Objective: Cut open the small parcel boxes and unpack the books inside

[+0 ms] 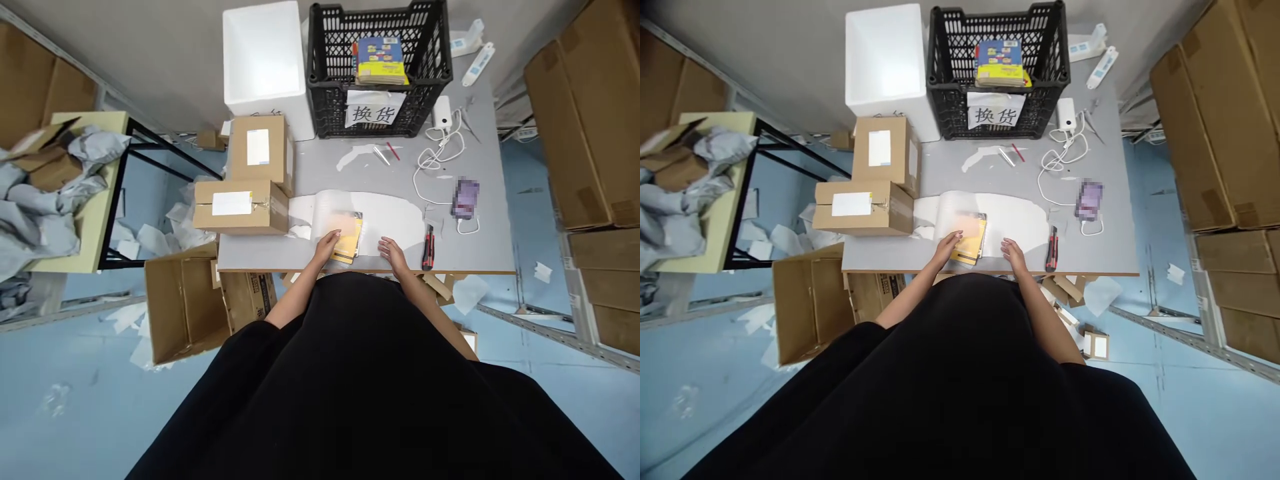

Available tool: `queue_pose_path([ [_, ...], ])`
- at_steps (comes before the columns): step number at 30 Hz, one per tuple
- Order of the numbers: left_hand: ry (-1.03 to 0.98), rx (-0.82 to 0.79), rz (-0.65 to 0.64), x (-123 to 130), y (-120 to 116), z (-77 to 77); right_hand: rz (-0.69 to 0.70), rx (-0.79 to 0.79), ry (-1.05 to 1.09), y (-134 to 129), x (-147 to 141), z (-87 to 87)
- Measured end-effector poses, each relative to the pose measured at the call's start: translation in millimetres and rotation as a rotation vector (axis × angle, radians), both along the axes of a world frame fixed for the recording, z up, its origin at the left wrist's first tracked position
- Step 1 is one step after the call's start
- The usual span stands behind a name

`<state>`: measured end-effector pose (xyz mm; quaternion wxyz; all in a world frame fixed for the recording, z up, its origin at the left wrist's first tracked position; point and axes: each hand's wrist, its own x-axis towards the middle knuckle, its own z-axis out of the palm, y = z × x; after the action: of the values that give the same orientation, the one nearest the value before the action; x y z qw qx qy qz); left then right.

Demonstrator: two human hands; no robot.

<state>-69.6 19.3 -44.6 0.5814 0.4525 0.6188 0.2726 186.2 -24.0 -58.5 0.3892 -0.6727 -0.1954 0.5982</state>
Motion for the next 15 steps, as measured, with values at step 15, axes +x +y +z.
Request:
queue_pose_path([
  [15, 0.291, 0.153, 0.06, -15.4, 12.1, -14.2, 0.445, -0.088, -0.162, 41.0, -46.2, -26.5],
])
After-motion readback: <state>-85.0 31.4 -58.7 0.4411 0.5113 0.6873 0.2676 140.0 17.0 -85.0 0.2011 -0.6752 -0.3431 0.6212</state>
